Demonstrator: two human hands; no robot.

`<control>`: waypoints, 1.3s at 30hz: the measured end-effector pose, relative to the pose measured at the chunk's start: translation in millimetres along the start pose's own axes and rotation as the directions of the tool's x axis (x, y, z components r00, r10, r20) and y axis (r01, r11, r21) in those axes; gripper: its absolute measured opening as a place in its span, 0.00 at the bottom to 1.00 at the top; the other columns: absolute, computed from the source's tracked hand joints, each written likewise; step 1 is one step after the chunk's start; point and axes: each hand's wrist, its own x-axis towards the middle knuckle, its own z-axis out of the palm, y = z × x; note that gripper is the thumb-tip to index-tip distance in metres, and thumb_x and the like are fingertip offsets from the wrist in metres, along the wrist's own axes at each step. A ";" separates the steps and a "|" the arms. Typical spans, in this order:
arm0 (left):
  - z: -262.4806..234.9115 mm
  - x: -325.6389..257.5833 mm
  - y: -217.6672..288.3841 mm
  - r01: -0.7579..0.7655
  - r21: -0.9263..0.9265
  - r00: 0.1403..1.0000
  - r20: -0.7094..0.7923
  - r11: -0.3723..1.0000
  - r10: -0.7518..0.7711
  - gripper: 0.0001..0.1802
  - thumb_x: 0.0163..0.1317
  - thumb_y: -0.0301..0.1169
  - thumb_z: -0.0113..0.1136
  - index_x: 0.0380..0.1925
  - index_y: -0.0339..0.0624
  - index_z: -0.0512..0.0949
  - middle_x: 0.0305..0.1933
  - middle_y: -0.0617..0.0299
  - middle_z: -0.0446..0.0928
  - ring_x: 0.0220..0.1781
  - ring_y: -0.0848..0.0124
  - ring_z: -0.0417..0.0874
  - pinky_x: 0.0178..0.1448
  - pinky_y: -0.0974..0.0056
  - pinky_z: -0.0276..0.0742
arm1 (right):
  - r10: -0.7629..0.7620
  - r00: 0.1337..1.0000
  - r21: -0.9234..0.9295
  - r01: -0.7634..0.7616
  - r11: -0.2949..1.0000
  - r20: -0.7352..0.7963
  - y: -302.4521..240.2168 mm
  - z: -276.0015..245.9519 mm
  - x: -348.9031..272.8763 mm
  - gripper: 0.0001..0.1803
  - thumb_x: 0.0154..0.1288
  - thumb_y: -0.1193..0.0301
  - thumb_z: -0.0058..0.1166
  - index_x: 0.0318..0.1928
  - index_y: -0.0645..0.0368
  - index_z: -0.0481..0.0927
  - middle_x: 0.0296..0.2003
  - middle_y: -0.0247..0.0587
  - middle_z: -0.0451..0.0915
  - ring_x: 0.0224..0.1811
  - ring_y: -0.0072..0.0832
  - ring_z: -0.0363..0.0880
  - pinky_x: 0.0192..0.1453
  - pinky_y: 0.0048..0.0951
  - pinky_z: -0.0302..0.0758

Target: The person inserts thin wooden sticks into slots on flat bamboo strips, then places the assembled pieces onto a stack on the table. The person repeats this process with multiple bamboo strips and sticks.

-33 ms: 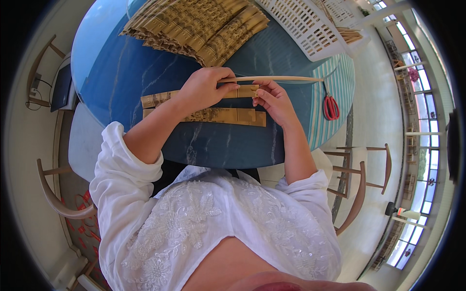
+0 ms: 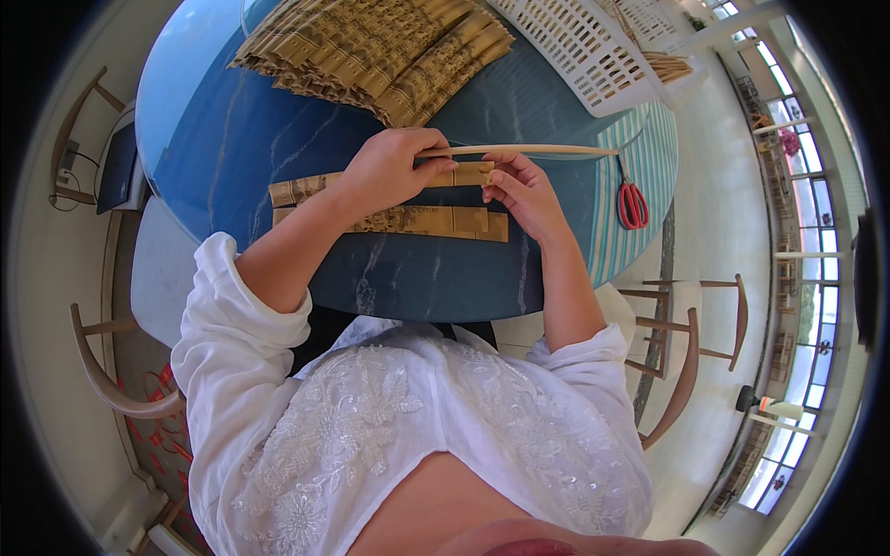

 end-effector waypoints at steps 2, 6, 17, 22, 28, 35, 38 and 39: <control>-0.8 0.5 0.4 0.015 0.021 1.000 0.010 1.000 -0.015 0.08 0.57 0.30 0.64 0.32 0.38 0.78 0.26 0.55 0.78 0.26 0.62 0.78 0.31 0.62 0.72 | -0.002 1.000 -0.013 0.002 1.000 -0.004 0.7 0.0 0.1 0.13 0.66 0.73 0.56 0.49 0.61 0.76 0.33 0.35 0.78 0.35 0.22 0.79 0.43 0.23 0.78; -0.3 0.6 0.7 0.024 0.038 0.999 0.026 0.999 -0.025 0.06 0.56 0.26 0.64 0.31 0.35 0.78 0.25 0.55 0.76 0.24 0.69 0.75 0.30 0.65 0.70 | -0.004 1.000 -0.048 0.005 0.999 0.011 3.3 -4.6 0.3 0.12 0.65 0.73 0.56 0.48 0.62 0.76 0.34 0.35 0.79 0.35 0.23 0.79 0.43 0.22 0.78; 0.6 1.1 5.8 0.048 0.087 0.997 0.062 0.995 -0.054 0.07 0.57 0.29 0.64 0.31 0.37 0.79 0.24 0.55 0.76 0.24 0.65 0.74 0.31 0.63 0.69 | -0.242 0.962 -0.120 0.228 0.966 -0.123 1.8 3.6 -0.2 0.18 0.64 0.76 0.57 0.54 0.62 0.77 0.44 0.34 0.76 0.45 0.18 0.74 0.49 0.19 0.72; 4.5 0.1 7.9 0.040 0.116 0.994 0.099 0.992 -0.052 0.07 0.56 0.30 0.65 0.31 0.38 0.80 0.25 0.54 0.77 0.25 0.63 0.76 0.31 0.63 0.70 | -0.384 0.923 -0.206 0.376 0.903 0.000 7.1 -12.3 0.1 0.11 0.67 0.73 0.53 0.49 0.60 0.79 0.50 0.40 0.75 0.51 0.23 0.74 0.56 0.25 0.71; -3.4 0.9 7.1 0.047 0.079 0.999 0.022 0.996 -0.049 0.07 0.56 0.30 0.66 0.31 0.39 0.80 0.25 0.58 0.78 0.21 0.70 0.75 0.27 0.65 0.69 | -0.552 0.725 0.118 0.643 0.757 -0.411 -20.3 -18.4 -8.0 0.16 0.73 0.66 0.47 0.57 0.56 0.69 0.43 0.41 0.79 0.45 0.28 0.78 0.54 0.29 0.74; 0.8 0.2 0.0 -0.040 0.079 0.999 -0.012 0.996 0.041 0.08 0.55 0.30 0.66 0.31 0.37 0.80 0.26 0.56 0.77 0.25 0.67 0.76 0.30 0.64 0.71 | -0.584 0.523 0.220 0.831 0.511 -0.622 -23.6 -53.6 -18.1 0.21 0.71 0.68 0.49 0.62 0.56 0.65 0.29 0.37 0.78 0.32 0.23 0.76 0.46 0.25 0.75; 1.4 0.0 1.5 -0.063 0.123 0.998 -0.022 0.990 0.066 0.08 0.56 0.30 0.66 0.31 0.37 0.80 0.26 0.55 0.77 0.26 0.65 0.77 0.31 0.64 0.71 | -0.545 0.573 0.227 0.788 0.573 -0.612 -24.2 -51.4 -21.7 0.18 0.71 0.67 0.49 0.58 0.59 0.69 0.30 0.37 0.79 0.33 0.24 0.77 0.47 0.26 0.75; 0.5 -0.3 0.7 -0.052 0.130 0.998 -0.022 0.990 0.055 0.08 0.56 0.30 0.66 0.31 0.37 0.79 0.26 0.55 0.77 0.26 0.65 0.77 0.31 0.63 0.72 | -0.508 0.599 0.261 0.767 0.587 -0.619 -29.8 -39.2 -22.5 0.17 0.71 0.67 0.48 0.56 0.60 0.70 0.30 0.37 0.79 0.34 0.25 0.77 0.48 0.26 0.75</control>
